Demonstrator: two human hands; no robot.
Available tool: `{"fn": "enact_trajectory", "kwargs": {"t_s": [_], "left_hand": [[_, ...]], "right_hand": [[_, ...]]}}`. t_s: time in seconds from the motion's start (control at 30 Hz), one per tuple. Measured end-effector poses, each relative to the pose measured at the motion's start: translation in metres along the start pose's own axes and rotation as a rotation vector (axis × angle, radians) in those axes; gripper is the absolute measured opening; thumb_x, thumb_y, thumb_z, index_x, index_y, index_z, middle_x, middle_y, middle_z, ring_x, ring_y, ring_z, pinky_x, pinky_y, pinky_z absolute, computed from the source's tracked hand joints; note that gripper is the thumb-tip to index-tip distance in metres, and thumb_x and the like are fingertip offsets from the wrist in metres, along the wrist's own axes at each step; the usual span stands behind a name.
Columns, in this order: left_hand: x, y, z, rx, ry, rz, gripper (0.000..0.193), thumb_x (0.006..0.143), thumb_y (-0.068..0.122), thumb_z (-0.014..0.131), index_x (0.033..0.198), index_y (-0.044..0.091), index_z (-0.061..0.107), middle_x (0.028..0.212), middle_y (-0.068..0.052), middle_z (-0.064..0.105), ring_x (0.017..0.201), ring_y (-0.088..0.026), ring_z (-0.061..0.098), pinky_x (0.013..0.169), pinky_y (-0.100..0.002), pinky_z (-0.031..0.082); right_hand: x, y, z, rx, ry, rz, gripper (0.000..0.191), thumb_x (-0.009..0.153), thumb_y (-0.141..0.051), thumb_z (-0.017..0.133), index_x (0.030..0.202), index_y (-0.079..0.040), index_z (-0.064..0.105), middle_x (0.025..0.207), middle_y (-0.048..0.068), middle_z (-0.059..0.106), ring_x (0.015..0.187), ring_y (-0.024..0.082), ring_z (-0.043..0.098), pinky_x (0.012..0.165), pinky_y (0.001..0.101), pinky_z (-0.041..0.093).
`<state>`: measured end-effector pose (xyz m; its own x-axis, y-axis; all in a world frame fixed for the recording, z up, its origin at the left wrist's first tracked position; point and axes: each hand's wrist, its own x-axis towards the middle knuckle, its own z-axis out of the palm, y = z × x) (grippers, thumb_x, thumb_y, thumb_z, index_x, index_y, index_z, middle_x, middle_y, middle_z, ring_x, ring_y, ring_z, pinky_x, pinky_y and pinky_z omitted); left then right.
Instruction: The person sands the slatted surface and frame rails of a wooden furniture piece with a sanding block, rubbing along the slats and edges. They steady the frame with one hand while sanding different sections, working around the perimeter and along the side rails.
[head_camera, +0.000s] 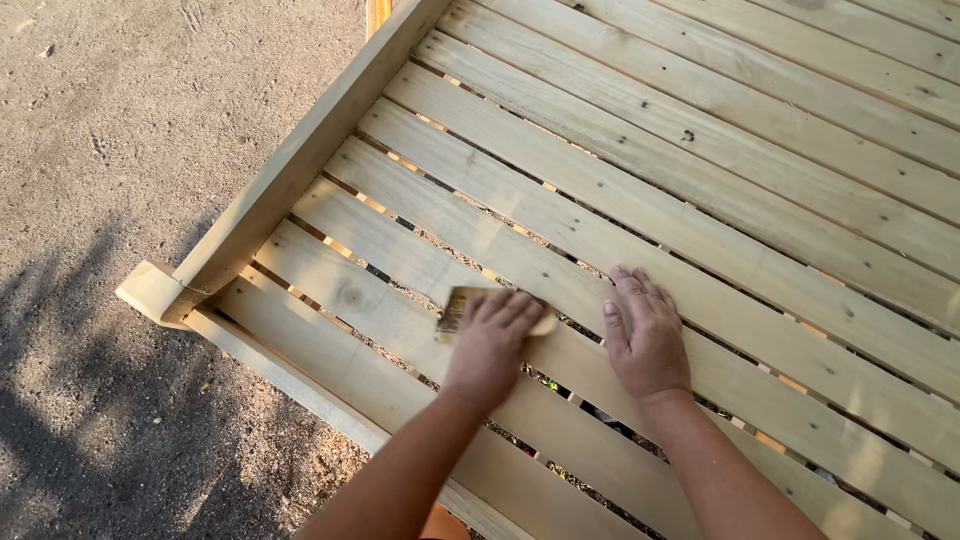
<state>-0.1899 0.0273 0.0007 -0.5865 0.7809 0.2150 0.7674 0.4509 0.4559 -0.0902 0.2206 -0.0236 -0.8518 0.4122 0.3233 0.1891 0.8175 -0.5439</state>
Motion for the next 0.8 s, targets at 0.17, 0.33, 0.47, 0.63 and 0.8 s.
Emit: {"fn": "enact_trajectory", "kwargs": {"t_s": [0.17,0.33,0.47,0.63,0.8], "left_hand": [[-0.019,0.016,0.002,0.006,-0.187,0.17,0.048,0.094,0.022,0.06,0.142,0.021,0.058,0.154,0.005,0.052,0.148,-0.016,0.039,0.124,-0.055,0.016],[-0.029,-0.168,-0.06,0.306,-0.096,-0.397,0.038,0.104,0.036,0.048,0.14,0.028,0.059,0.16,0.015,0.044,0.151,-0.009,0.031,0.123,-0.058,0.012],[-0.036,-0.19,-0.059,0.258,-0.022,-0.626,0.044,0.102,0.038,0.048,0.145,0.029,0.054,0.16,0.015,0.04,0.153,-0.018,0.021,0.115,-0.072,0.004],[-0.071,0.003,0.005,-0.01,-0.414,-0.234,0.055,0.095,0.031,0.055,0.148,0.04,0.044,0.16,0.017,0.036,0.155,-0.023,0.015,0.113,-0.078,-0.007],[-0.086,-0.009,-0.012,0.034,-0.368,-0.179,0.057,0.097,0.021,0.057,0.15,0.039,0.044,0.161,0.014,0.038,0.154,-0.022,0.022,0.115,-0.075,0.002]], "right_hand": [[0.001,0.003,0.0,0.062,0.027,-0.025,0.041,0.105,-0.019,0.05,0.14,-0.001,0.06,0.139,0.02,0.064,0.139,0.037,0.053,0.12,0.0493,0.035],[0.0,0.005,0.002,0.049,0.021,-0.002,0.041,0.105,-0.019,0.051,0.14,0.0,0.06,0.137,0.02,0.064,0.139,0.037,0.053,0.12,0.049,0.035],[-0.001,0.004,0.003,0.049,0.022,-0.014,0.041,0.106,-0.02,0.051,0.14,0.0,0.06,0.138,0.021,0.064,0.139,0.037,0.053,0.12,0.0487,0.035],[0.0,0.005,0.004,0.031,0.022,-0.03,0.042,0.106,-0.021,0.052,0.142,0.0,0.06,0.141,0.021,0.063,0.14,0.038,0.052,0.121,0.0487,0.034],[-0.001,0.007,0.005,0.058,0.022,-0.029,0.043,0.105,-0.022,0.053,0.142,0.0,0.06,0.142,0.021,0.062,0.142,0.038,0.051,0.122,0.0489,0.033]]}}
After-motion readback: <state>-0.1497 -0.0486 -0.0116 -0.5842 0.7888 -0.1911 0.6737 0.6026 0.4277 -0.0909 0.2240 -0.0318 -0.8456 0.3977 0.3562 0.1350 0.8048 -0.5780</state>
